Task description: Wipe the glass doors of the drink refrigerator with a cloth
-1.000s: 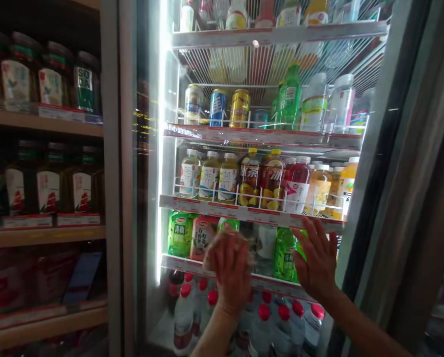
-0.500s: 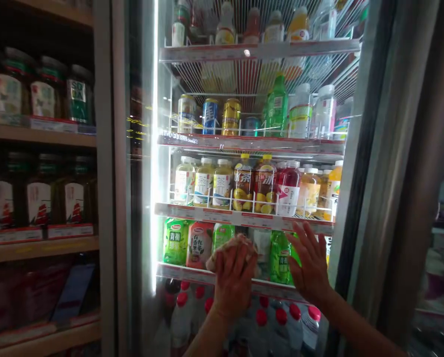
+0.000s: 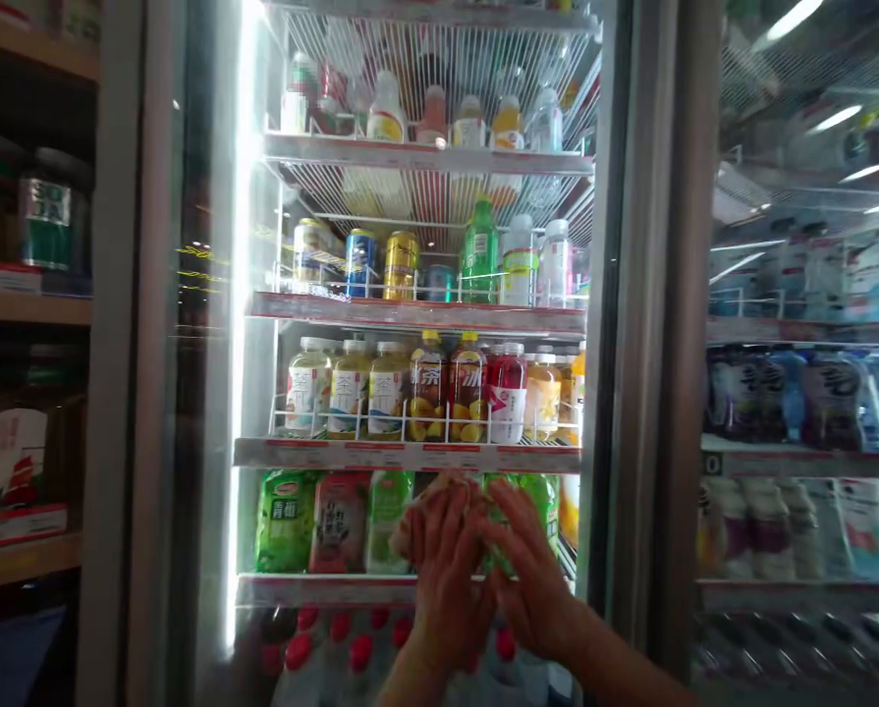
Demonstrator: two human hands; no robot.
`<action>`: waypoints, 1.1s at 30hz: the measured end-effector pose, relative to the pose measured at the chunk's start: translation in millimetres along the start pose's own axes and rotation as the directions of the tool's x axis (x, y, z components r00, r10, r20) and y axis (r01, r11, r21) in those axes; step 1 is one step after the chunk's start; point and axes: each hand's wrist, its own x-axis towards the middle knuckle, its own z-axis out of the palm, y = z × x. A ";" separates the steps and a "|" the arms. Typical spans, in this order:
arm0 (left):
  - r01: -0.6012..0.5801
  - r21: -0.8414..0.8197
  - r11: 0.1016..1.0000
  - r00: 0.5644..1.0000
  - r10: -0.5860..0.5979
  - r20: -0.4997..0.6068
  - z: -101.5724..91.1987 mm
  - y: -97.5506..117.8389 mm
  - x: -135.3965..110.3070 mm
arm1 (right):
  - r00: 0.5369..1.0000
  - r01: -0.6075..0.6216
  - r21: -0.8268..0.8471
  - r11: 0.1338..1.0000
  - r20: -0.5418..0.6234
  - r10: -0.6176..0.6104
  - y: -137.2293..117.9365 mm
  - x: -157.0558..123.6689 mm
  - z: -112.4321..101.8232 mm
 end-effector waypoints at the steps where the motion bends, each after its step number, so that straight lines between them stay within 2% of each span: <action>1: 0.117 -0.174 0.978 0.993 -0.118 0.003 -1.9 8.6 2.0 | 0.999 0.026 0.082 0.996 0.046 -0.029 -7.9 0.6 1.2; 2: 0.272 -0.355 0.895 0.959 -0.284 0.018 -7.6 12.7 5.3 | 0.995 0.031 0.142 0.989 0.085 -0.044 -15.5 0.0 5.5; 3: 0.422 -0.524 0.740 0.886 -0.460 0.063 -15.9 12.6 9.4 | 0.992 0.021 0.170 0.985 0.119 -0.042 -22.2 -1.8 12.6; 4: 0.535 -0.655 0.533 0.780 -0.610 0.141 -25.9 9.0 13.9 | 0.988 0.010 0.164 0.986 0.147 -0.034 -27.6 -4.0 22.0; 5: 0.601 -0.731 0.322 0.663 -0.713 0.230 -36.7 2.4 18.3 | 0.986 0.008 0.127 0.992 0.163 -0.029 -31.1 -5.9 32.7; 6: 0.621 -0.769 0.154 0.557 -0.776 0.295 -47.6 -6.4 22.2 | 0.984 0.020 0.067 0.998 0.173 -0.032 -32.3 -6.4 43.0; 7: 0.624 -0.779 0.062 0.472 -0.824 0.312 -58.2 -16.5 25.1 | 0.983 0.044 -0.004 0.999 0.178 -0.043 -30.4 -4.3 51.3; 8: 0.641 -0.765 0.059 0.413 -0.867 0.278 -68.2 -27.4 26.7 | 0.983 0.065 -0.082 0.995 0.175 -0.050 -25.1 1.0 56.2; 9: 0.681 -0.718 0.145 0.386 -0.904 0.184 -77.5 -38.3 26.9 | 0.986 0.077 -0.162 0.984 0.162 -0.051 -16.0 9.9 56.4; 10: 0.731 -0.619 0.288 0.403 -0.914 0.050 -85.7 -48.9 25.5 | 0.990 0.075 -0.240 0.968 0.130 -0.045 -3.5 21.6 51.5; 11: 0.767 -0.464 0.444 0.463 -0.883 -0.080 -92.6 -58.7 22.6 | 0.996 0.046 -0.314 0.948 0.082 -0.021 11.6 34.6 42.1; 12: 0.768 -0.276 0.578 0.554 -0.815 -0.167 -97.9 -67.4 18.3 | 1.000 -0.014 -0.382 0.924 0.010 0.019 27.8 46.5 29.5; 13: 0.728 -0.092 0.679 0.655 -0.729 -0.198 -101.5 -74.6 12.7 | 0.995 -0.089 -0.441 0.893 -0.072 0.064 43.2 54.4 15.4; 14: 0.655 0.057 0.753 0.749 -0.637 -0.182 -103.4 -80.3 6.1 | 0.977 -0.203 -0.487 0.850 -0.165 0.138 55.5 55.7 2.0; 15: 0.569 0.166 0.805 0.822 -0.550 -0.146 -103.6 -84.4 -1.3 | 0.950 -0.296 -0.505 0.811 -0.243 0.195 62.8 48.7 -8.9; 16: 0.482 0.244 0.842 0.876 -0.470 -0.107 -102.7 -87.1 -9.2 | 0.944 -0.321 -0.516 0.794 -0.247 0.221 64.0 33.0 -16.2; 17: 0.396 0.300 0.868 0.916 -0.393 -0.073 -101.1 -88.8 -17.2 | 0.971 -0.237 -0.526 0.817 -0.165 0.175 59.3 9.9 -19.4; 18: 0.316 0.343 0.885 0.946 -0.322 -0.042 -99.6 -89.8 -25.2 | 0.997 -0.071 -0.508 0.859 -0.022 0.070 50.2 -17.6 -18.9; 19: 0.243 0.375 0.895 0.966 -0.259 -0.009 -98.5 -90.6 -32.9 | 0.985 0.127 -0.438 0.890 0.161 -0.061 39.1 -45.4 -15.7; 20: 0.184 0.398 0.899 0.977 -0.210 0.024 -98.5 -91.6 -40.1 | 0.924 0.291 -0.341 0.894 0.343 -0.170 28.4 -69.0 -11.1; 22: 0.119 0.430 0.895 0.983 -0.168 0.077 -101.7 -94.9 -52.7 | 0.864 0.409 -0.260 0.875 0.419 -0.279 16.8 -89.9 -2.6; 23: 0.118 0.447 0.887 0.982 -0.172 0.082 -104.7 -97.2 -58.1 | 0.877 0.397 -0.275 0.876 0.395 -0.273 17.6 -85.1 0.1; 24: 0.131 0.468 0.874 0.980 -0.186 0.074 -108.2 -99.9 -62.8 | 0.918 0.336 -0.325 0.884 0.324 -0.229 22.2 -72.1 1.8; 25: 0.148 0.490 0.859 0.978 -0.201 0.056 -111.5 -102.6 -66.8 | 0.962 0.238 -0.389 0.890 0.222 -0.160 28.9 -54.7 3.1; 26: 0.158 0.513 0.844 0.977 -0.207 0.040 -114.5 -105.1 -70.3 | 0.993 0.073 -0.460 0.885 0.111 -0.024 35.5 -37.2 4.8; 27: 0.156 0.534 0.831 0.978 -0.205 0.033 -116.9 -107.1 -73.3 | 0.999 -0.013 -0.495 0.869 0.034 0.034 39.8 -23.7 7.1; 28: 0.147 0.555 0.819 0.979 -0.201 0.039 -118.6 -108.4 -75.9 | 0.999 -0.015 -0.503 0.864 0.033 0.037 40.3 -16.5 10.1; 29: 0.135 0.574 0.808 0.978 -0.201 0.054 -119.8 -109.1 -78.2 | 0.996 0.049 -0.494 0.868 0.087 -0.007 36.9 -16.3 13.5; 30: 0.120 0.589 0.799 0.977 -0.199 0.070 -120.7 -109.0 -80.1 | 0.978 0.177 -0.458 0.871 0.182 -0.103 30.3 -21.7 17.0; 32: 0.090 0.608 0.789 0.976 -0.190 0.103 -122.3 -107.5 -82.1 | 0.880 0.435 -0.333 0.837 0.353 -0.317 14.6 -36.5 22.0; 33: 0.077 0.614 0.786 0.976 -0.184 0.113 -123.3 -106.5 -81.8 | 0.837 0.509 -0.285 0.813 0.386 -0.389 9.4 -39.2 23.0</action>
